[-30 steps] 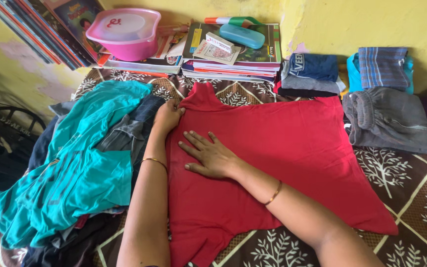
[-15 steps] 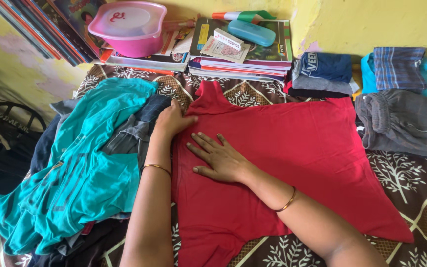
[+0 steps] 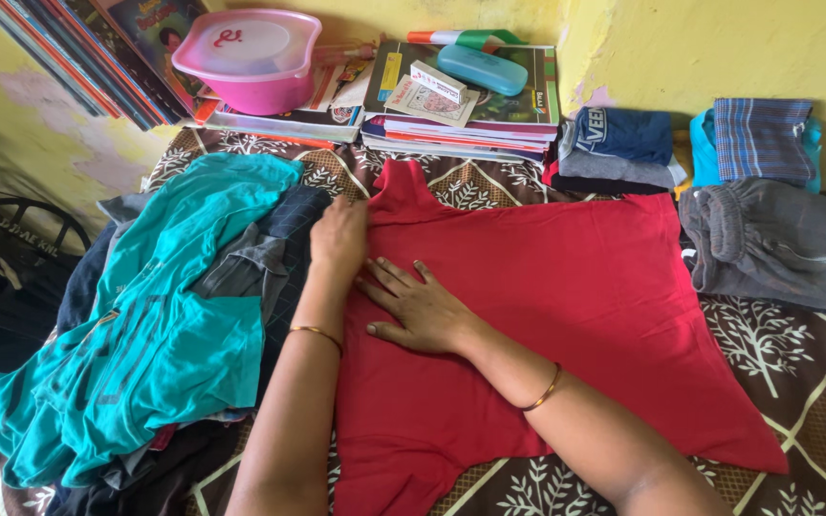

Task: The person folds a pair of grey shorts and then a red shirt by hand on a table, smoothing the fabric with their hands.

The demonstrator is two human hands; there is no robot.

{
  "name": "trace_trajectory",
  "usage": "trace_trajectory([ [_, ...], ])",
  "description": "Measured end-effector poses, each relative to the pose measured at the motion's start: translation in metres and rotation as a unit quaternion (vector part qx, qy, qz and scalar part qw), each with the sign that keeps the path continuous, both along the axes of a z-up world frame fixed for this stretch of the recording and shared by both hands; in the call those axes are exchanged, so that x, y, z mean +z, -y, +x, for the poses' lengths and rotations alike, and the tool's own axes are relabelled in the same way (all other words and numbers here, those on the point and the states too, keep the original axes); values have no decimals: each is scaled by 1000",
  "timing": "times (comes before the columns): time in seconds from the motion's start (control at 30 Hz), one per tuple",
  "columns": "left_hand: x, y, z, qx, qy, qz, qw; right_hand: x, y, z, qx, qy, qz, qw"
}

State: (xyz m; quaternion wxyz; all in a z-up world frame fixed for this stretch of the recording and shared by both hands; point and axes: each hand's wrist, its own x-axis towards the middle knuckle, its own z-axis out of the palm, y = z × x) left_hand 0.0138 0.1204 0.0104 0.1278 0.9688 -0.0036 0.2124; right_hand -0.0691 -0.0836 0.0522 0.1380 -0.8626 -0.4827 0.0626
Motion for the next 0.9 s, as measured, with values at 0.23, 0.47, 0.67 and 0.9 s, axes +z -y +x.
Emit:
trace_trajectory([
  [0.23,-8,29,-1,-179,-11,-169,969,-19,10,15,-36,-24,247,968],
  [0.47,10,41,-27,-114,40,-85,989,-32,45,72,-234,119,212,941],
  [0.67,18,53,-37,-101,32,-33,994,-44,41,79,-205,121,105,966],
  [0.9,-2,63,-52,-58,-54,42,996,-58,41,73,-266,93,150,948],
])
